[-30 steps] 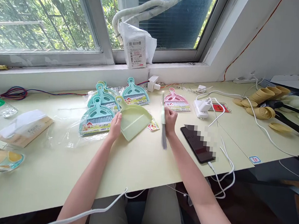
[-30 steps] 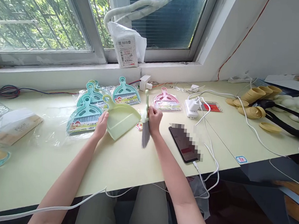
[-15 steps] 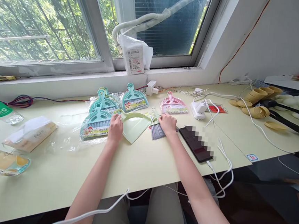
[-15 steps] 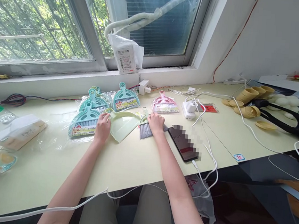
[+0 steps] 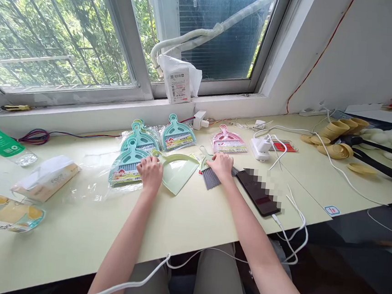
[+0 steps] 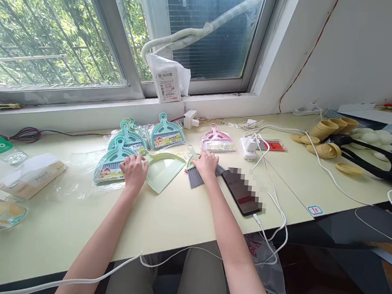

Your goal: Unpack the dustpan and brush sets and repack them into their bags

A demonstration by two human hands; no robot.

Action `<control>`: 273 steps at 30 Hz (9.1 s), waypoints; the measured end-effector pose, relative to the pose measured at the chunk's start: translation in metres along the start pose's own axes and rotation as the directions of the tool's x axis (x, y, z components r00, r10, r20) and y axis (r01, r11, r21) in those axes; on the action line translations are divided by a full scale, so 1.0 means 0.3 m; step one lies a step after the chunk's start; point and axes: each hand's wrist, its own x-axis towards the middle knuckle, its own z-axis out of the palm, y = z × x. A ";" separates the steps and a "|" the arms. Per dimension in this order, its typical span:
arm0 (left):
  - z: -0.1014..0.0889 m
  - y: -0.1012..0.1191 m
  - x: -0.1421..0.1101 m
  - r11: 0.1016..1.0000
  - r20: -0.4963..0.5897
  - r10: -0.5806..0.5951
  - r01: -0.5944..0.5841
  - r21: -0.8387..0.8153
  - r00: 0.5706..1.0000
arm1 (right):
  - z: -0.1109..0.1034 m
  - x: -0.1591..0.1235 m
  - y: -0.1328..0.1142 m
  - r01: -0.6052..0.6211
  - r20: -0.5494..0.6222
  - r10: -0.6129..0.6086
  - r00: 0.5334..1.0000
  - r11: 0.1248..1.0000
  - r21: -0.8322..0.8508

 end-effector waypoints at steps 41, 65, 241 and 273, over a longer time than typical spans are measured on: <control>0.050 0.020 -0.038 0.710 0.077 0.682 -0.632 -0.309 0.728 | 0.026 -0.156 -0.189 0.368 0.278 -0.459 0.844 0.872 0.322; -0.005 0.112 -0.047 0.598 0.018 0.029 -0.003 -0.801 0.999 | -0.056 -0.198 -0.231 0.240 -0.005 -0.248 0.969 0.929 0.282; -0.008 -0.097 -0.005 0.959 -0.276 0.068 -0.139 -0.248 0.959 | 0.053 -0.111 -0.121 -0.443 0.490 -0.307 0.816 0.211 0.871; -0.014 0.056 -0.018 -0.163 0.432 -0.108 0.413 -0.896 0.895 | 0.074 -0.182 -0.207 -0.368 0.352 -0.243 0.904 -0.022 0.929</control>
